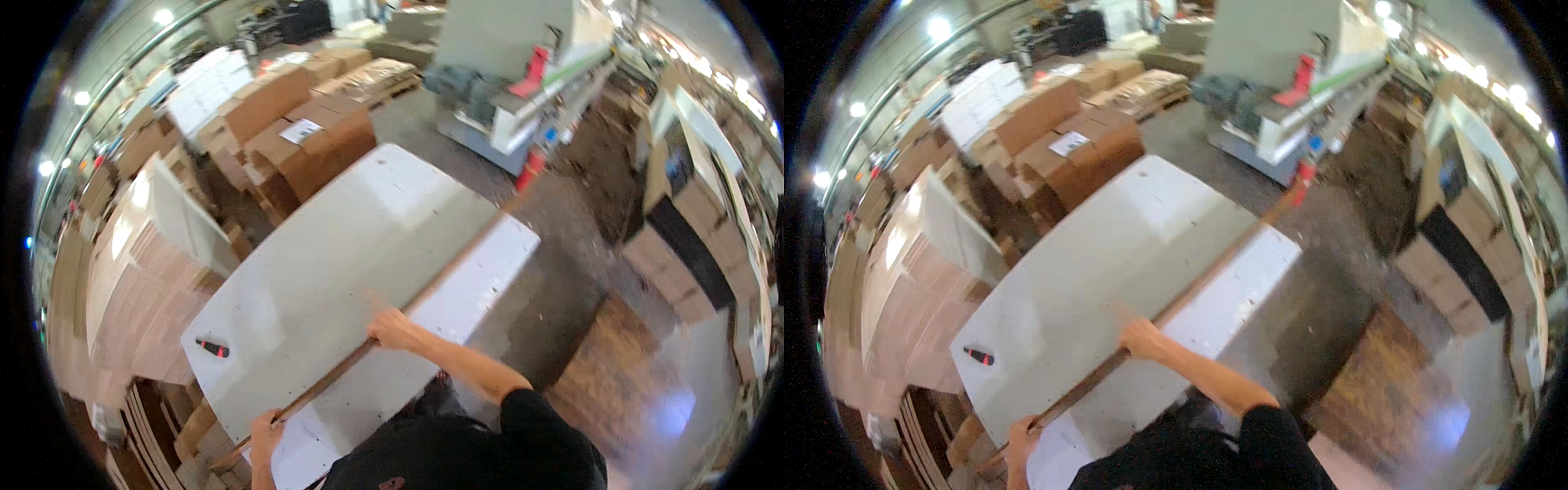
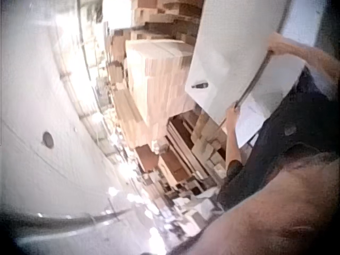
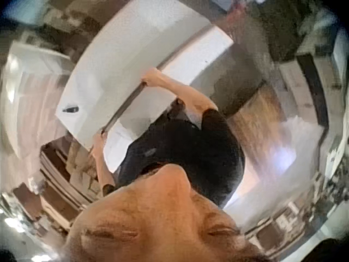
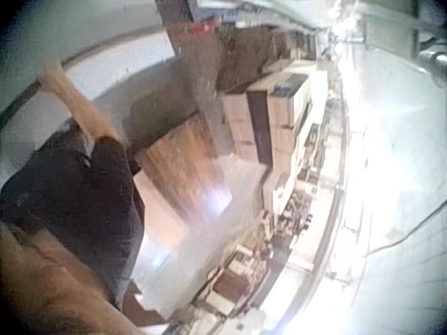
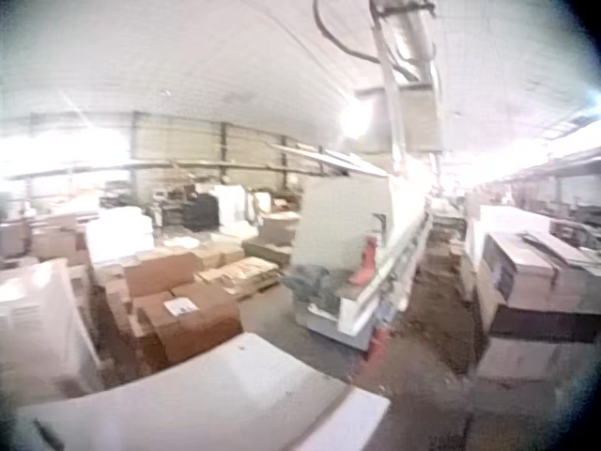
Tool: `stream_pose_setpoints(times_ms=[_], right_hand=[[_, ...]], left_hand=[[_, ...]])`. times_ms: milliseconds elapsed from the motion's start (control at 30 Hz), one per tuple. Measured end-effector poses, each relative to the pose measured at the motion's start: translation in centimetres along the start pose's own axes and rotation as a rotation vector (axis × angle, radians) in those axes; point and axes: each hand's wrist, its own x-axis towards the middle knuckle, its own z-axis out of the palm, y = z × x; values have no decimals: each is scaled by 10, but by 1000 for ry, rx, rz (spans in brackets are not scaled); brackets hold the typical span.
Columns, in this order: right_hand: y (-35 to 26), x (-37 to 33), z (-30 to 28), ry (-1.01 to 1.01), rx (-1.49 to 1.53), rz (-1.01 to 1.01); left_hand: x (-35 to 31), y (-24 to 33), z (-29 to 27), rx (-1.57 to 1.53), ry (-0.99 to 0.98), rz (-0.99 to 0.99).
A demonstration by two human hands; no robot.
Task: The person picks up long wooden planks from a stack and places them onto a white workbench. They repeatedly lift, move, and arrange the planks on the table surface, occasionally stepping back to reveal their bare feet.
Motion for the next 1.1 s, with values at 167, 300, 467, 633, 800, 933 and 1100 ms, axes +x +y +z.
stream_pose_setpoints(times_ms=[167,300,467,633,800,933,1100], right_hand=[[-11,-15,8,65,-65,19],[-16,-12,5,51,-72,34],[-17,-6,-2,73,-125,7],[-19,-4,1,82,-105,-17],[-17,-15,13,99,-158,-3],[-14,-15,12,54,-139,26],[-30,-7,-5,17,-140,43]], left_hand=[[17,13,42,109,28,61],[19,25,45,228,81,73],[28,21,48,257,98,37],[26,19,47,280,121,55],[18,26,51,325,88,20],[23,18,53,298,84,87],[30,12,47,385,-13,127]])
